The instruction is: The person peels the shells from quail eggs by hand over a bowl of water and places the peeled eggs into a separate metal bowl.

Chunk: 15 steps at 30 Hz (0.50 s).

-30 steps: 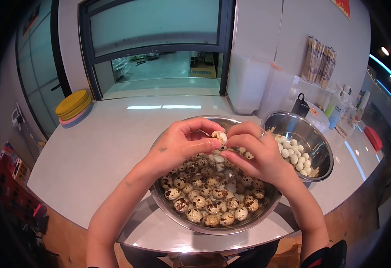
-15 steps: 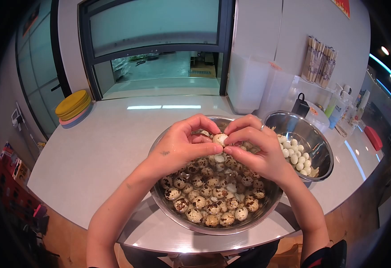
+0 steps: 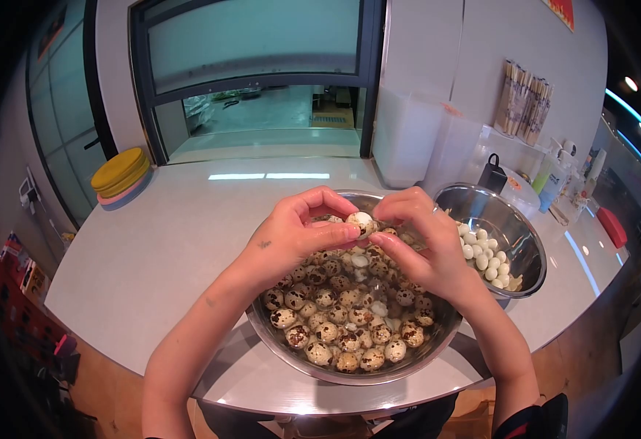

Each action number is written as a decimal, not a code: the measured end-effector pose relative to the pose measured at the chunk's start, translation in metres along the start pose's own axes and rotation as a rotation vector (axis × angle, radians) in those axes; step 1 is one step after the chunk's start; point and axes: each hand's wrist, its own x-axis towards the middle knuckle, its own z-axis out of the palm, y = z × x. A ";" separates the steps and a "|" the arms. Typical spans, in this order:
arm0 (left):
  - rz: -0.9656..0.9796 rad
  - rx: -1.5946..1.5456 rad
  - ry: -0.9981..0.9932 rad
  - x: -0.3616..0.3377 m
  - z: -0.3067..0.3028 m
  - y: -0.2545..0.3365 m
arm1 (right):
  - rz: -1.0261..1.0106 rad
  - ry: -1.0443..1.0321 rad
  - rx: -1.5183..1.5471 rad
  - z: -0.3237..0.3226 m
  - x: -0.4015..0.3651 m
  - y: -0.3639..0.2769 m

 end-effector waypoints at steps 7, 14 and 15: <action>0.015 0.050 0.001 -0.001 0.000 -0.002 | -0.074 -0.039 0.023 -0.001 -0.002 0.006; 0.012 -0.105 -0.002 0.000 -0.004 -0.004 | -0.132 -0.022 -0.014 -0.001 -0.002 0.005; 0.018 -0.184 -0.001 0.000 -0.005 -0.003 | -0.165 -0.017 -0.038 -0.001 -0.002 0.005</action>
